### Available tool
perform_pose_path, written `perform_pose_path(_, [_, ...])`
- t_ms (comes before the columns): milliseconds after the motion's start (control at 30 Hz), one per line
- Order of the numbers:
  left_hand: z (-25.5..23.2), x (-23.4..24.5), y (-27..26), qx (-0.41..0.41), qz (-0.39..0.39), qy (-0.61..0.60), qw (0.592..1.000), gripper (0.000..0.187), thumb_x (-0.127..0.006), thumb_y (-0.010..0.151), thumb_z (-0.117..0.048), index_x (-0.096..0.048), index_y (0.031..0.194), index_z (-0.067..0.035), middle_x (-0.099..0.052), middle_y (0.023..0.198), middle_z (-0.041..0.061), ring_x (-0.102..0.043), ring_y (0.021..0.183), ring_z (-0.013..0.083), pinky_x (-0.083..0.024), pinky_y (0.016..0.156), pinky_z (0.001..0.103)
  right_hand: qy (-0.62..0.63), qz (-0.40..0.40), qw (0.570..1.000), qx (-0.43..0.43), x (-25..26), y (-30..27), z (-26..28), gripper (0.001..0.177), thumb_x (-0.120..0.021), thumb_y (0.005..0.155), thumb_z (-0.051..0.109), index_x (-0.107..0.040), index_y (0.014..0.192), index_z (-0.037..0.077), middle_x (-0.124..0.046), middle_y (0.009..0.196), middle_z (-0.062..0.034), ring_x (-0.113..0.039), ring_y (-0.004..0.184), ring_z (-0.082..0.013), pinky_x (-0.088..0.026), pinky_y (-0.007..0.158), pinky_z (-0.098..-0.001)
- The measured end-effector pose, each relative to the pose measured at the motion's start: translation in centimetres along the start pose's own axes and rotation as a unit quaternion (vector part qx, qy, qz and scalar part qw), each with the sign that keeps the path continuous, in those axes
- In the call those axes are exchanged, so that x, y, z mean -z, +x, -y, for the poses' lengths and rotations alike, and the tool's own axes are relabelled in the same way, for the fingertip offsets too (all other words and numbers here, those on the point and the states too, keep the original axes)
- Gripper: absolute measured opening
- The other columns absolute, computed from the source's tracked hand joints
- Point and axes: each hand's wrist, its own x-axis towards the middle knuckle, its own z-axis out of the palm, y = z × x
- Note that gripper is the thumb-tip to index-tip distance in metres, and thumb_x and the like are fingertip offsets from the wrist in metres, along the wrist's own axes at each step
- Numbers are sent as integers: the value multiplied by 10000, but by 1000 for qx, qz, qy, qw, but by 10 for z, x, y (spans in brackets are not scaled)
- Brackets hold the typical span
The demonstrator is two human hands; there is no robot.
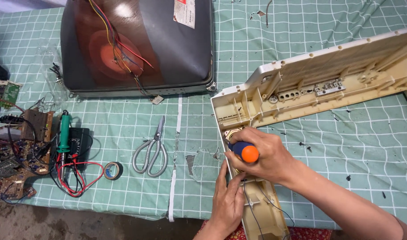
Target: The person uses a screwdriver to tighten screws on a speaker component inside a beige plastic casing. They manipulate wires and adjust the speaker's position within the frame while working on a green checkered table.
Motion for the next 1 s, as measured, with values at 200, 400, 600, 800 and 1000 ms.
perform_pose_path(200, [2, 0, -2, -1, 0, -1, 1000, 346, -491, 989, -97, -592, 1319, -73, -265, 1596, 343, -352, 1478, 465, -364, 1157, 509, -14, -18, 999, 24, 7, -4, -4, 242, -796, 873, 191, -632, 1001, 69, -697, 893, -53, -682, 752, -187, -559, 688, -270])
perform_pose_path(400, [1, 0, -1, -3, 5, -4, 1000, 352, -463, 1017, -133, -595, 1339, -80, -249, 1610, 328, -324, 1497, 458, -367, 1153, 527, -21, -50, 999, -6, 9, -10, 0, 232, -806, 835, 181, -652, 972, 75, -728, 894, -38, -722, 764, -175, -578, 701, -265])
perform_pose_path(600, [0, 0, 1, -10, 2, -3, 1000, 386, -479, 990, -73, -575, 1365, -80, -248, 1606, 342, -292, 1515, 454, -325, 1191, 511, 16, -17, 1000, 4, -7, -14, -7, 243, -794, 869, 205, -644, 995, 61, -713, 907, -65, -699, 775, -197, -569, 722, -274])
perform_pose_path(800, [0, 0, 1, -15, -1, 4, 1000, 415, -448, 993, -85, -569, 1389, -71, -224, 1620, 328, -306, 1503, 479, -338, 1182, 532, -1, 8, 1000, 14, -12, -14, -5, 232, -771, 905, 253, -628, 995, 93, -663, 867, -39, -662, 724, -180, -546, 645, -268])
perform_pose_path(1000, [2, -1, 0, -3, 3, 2, 1000, 417, -463, 981, -92, -578, 1382, -92, -247, 1607, 336, -309, 1500, 473, -347, 1167, 537, -6, -20, 999, 28, -7, -15, -7, 239, -774, 887, 204, -636, 1002, 47, -699, 920, -51, -698, 813, -198, -574, 733, -274])
